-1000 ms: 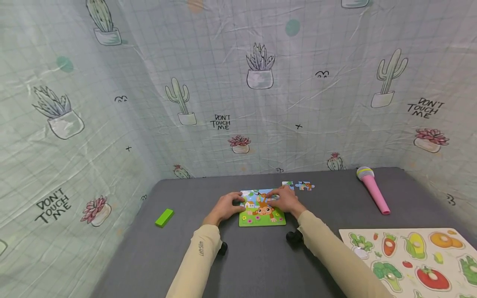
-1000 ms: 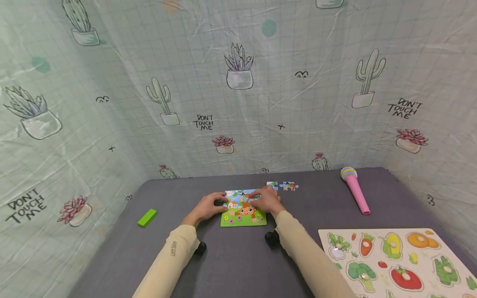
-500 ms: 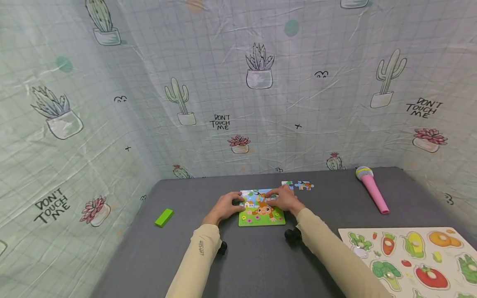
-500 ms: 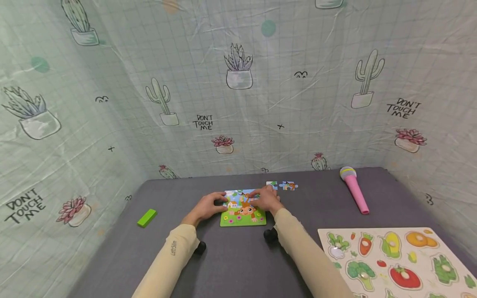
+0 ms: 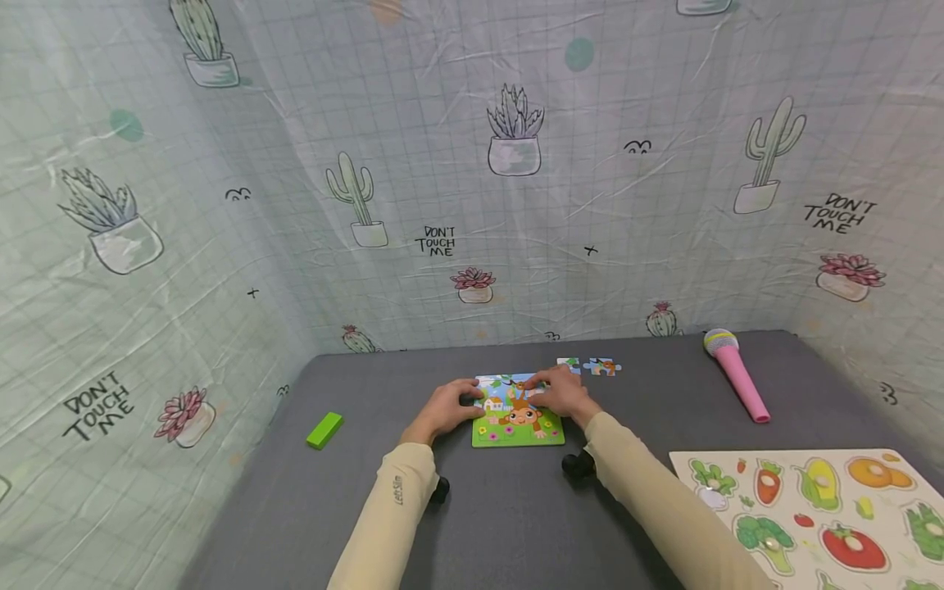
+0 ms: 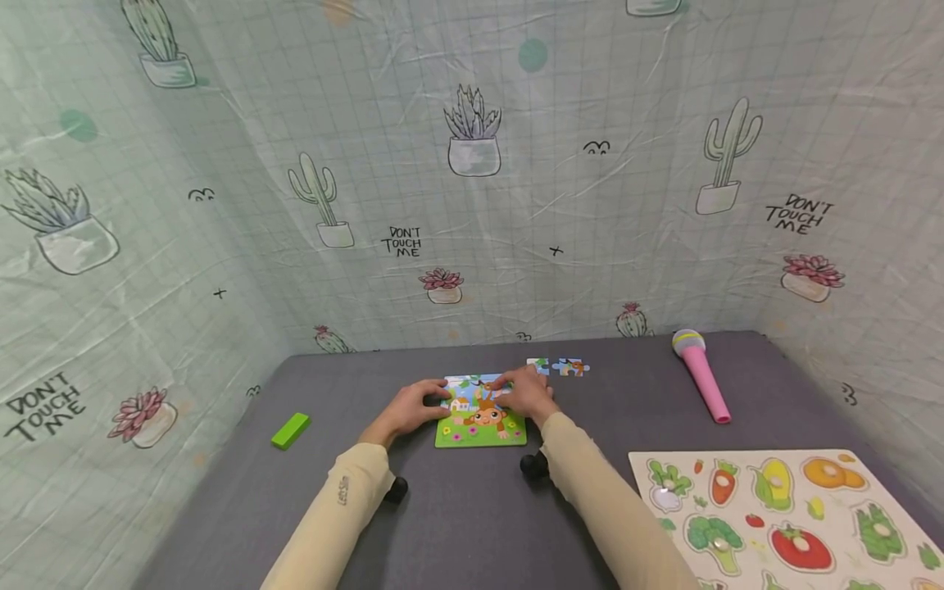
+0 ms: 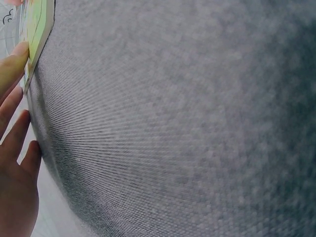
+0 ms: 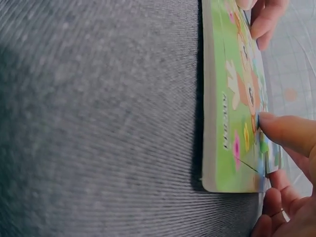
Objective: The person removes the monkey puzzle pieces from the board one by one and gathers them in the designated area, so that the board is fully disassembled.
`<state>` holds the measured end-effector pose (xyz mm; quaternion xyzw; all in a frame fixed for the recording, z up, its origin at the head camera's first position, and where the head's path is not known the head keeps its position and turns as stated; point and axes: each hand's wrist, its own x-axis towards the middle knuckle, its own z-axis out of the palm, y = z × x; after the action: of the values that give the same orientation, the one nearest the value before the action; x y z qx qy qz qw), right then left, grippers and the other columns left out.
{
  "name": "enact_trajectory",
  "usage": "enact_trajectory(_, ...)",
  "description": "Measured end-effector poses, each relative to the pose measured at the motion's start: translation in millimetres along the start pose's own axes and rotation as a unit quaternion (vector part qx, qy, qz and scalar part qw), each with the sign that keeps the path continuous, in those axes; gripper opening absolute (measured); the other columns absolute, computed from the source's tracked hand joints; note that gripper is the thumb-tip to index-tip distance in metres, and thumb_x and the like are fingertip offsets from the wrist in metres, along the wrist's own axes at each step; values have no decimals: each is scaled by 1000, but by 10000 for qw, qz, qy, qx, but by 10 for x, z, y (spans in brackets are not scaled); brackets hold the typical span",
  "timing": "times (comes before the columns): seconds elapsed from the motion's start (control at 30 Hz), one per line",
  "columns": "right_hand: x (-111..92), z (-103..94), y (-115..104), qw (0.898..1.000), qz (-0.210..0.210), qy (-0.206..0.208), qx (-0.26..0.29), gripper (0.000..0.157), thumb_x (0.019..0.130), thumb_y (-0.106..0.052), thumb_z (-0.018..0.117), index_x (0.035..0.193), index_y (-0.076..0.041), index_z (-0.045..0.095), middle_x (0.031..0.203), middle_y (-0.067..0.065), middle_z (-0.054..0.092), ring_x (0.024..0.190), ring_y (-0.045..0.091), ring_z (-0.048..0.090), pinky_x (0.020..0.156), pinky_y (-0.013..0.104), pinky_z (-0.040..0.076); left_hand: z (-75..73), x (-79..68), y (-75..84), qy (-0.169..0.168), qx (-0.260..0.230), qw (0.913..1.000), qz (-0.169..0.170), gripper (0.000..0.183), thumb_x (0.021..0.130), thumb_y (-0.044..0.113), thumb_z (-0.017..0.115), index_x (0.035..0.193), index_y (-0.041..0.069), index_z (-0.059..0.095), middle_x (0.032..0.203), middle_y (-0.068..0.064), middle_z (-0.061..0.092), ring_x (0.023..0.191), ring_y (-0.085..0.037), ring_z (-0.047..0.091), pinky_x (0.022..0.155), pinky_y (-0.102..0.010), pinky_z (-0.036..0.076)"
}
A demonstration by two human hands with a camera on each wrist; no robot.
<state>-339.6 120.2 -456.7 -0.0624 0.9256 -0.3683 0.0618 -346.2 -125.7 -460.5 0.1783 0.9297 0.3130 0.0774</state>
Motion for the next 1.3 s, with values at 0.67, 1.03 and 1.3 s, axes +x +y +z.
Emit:
enact_trajectory(0.67,-11,-168,161,9942,20,241,1047,27,97,-7,59,123,-3,66,136,20,52,123,39,48,95,50,47,13,-10,-7,119,-77,9999,47,31,89,23,74,117,10,71,145,-8,50,138,-31,39,114,-50,31)
enact_trajectory(1.03,-56,-567,445,9903,442,208,1301,34,97,-9,59,130,1,60,138,25,49,106,33,54,81,43,49,4,-30,-33,269,-168,9995,71,32,88,21,74,118,8,70,142,-7,53,137,-31,41,113,-50,32)
enact_trajectory(1.3,-150,-959,779,9832,673,464,1630,40,101,-9,51,139,4,51,141,27,44,115,38,52,92,46,49,3,-40,-45,238,-248,9993,114,32,89,21,74,118,9,70,143,-7,53,137,-31,41,113,-51,32)
